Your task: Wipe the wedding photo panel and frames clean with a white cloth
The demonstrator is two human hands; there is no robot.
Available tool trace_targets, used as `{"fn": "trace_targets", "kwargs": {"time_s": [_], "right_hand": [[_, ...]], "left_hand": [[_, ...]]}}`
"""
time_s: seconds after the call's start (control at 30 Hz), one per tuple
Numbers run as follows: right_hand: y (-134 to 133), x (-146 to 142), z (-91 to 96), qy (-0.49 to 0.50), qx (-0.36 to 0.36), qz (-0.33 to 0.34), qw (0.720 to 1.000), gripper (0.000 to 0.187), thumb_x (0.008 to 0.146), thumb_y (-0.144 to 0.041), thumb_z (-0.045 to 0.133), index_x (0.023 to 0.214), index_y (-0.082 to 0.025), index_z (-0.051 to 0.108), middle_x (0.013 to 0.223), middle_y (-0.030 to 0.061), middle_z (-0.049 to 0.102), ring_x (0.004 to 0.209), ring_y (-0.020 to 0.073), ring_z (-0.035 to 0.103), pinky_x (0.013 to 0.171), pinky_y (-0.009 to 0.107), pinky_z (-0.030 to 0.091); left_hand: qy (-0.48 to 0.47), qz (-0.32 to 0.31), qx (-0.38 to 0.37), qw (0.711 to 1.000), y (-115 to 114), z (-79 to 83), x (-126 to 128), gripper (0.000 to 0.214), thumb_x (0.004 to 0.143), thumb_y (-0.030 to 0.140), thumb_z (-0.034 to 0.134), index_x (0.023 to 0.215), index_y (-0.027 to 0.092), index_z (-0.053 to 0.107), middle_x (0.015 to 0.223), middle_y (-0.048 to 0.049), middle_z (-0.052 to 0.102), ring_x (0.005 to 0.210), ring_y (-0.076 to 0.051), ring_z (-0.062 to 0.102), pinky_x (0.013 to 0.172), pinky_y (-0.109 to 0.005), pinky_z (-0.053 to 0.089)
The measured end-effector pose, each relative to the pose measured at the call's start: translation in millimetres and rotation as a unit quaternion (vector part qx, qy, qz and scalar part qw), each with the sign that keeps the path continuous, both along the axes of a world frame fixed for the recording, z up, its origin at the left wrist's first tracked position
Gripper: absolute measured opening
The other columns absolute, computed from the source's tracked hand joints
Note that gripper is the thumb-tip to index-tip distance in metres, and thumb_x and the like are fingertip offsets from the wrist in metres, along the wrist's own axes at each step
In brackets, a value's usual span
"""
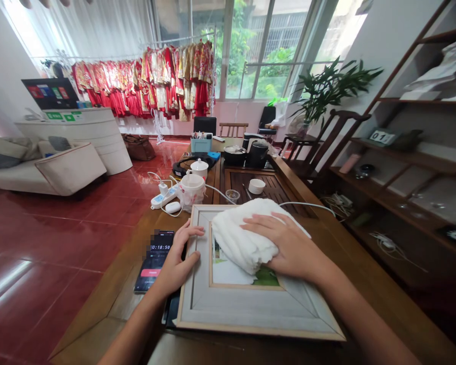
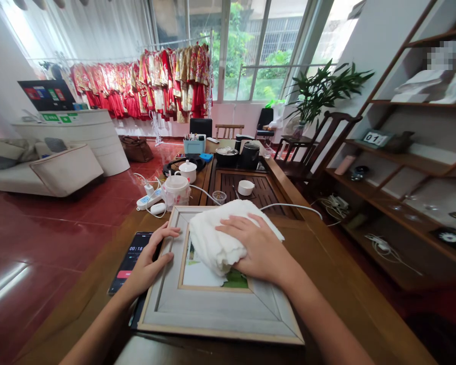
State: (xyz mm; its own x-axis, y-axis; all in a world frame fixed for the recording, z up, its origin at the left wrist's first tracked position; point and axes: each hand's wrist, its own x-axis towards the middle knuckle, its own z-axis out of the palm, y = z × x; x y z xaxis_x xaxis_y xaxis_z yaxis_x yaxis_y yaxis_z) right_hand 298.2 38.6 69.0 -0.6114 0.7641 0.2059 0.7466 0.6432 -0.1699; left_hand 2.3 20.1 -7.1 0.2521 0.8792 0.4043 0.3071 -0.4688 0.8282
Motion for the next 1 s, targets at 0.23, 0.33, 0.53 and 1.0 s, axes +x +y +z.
{"fn": "trace_targets", "kwargs": {"time_s": [0.23, 0.33, 0.53, 1.0], "right_hand": [[-14.9, -13.6, 15.2, -0.005, -0.136, 0.161, 0.978, 0.068, 0.068, -0.027, 0.065, 0.134, -0.036, 0.053, 0.14, 0.0018, 0.055, 0.133, 0.0295, 0.044, 0.114, 0.054, 0.017], [-13.7, -13.8, 14.8, -0.002, -0.145, 0.156, 0.977, 0.066, 0.069, -0.029, 0.066, 0.133, -0.036, 0.054, 0.14, 0.0014, 0.055, 0.133, 0.0294, 0.045, 0.114, 0.053, 0.019], [0.4, -3.9, -1.8, 0.001, -0.006, 0.001, 1.0, 0.06, 0.076, -0.035, 0.062, 0.136, -0.032, 0.053, 0.142, 0.0065, 0.053, 0.131, 0.0324, 0.046, 0.109, 0.058, 0.024], [-15.5, -10.4, 12.7, -0.017, -0.12, 0.116, 0.986, 0.064, 0.072, -0.034, 0.065, 0.135, -0.038, 0.052, 0.143, -0.0001, 0.052, 0.133, 0.0284, 0.045, 0.113, 0.053, 0.02]], "left_hand": [[-0.002, 0.003, -0.003, 1.0, 2.4, 4.3, 0.9, 0.035, 0.083, 0.014, 0.052, 0.116, 0.025, 0.056, 0.135, -0.0053, 0.056, 0.144, -0.029, 0.022, 0.117, -0.055, 0.017], [-0.001, 0.005, -0.005, 1.0, 2.4, 4.2, 0.2, 0.034, 0.083, 0.015, 0.052, 0.116, 0.025, 0.056, 0.135, -0.0056, 0.055, 0.145, -0.029, 0.022, 0.117, -0.055, 0.017], [0.004, -0.001, 0.003, 1.0, 0.6, -1.3, -1.8, 0.035, 0.084, 0.014, 0.051, 0.118, 0.025, 0.054, 0.137, -0.005, 0.054, 0.145, -0.028, 0.022, 0.117, -0.054, 0.016], [0.011, 0.0, 0.015, 1.0, 1.1, 0.7, 0.5, 0.038, 0.082, 0.011, 0.05, 0.117, 0.026, 0.054, 0.135, -0.0042, 0.055, 0.144, -0.028, 0.023, 0.117, -0.054, 0.017]]}}
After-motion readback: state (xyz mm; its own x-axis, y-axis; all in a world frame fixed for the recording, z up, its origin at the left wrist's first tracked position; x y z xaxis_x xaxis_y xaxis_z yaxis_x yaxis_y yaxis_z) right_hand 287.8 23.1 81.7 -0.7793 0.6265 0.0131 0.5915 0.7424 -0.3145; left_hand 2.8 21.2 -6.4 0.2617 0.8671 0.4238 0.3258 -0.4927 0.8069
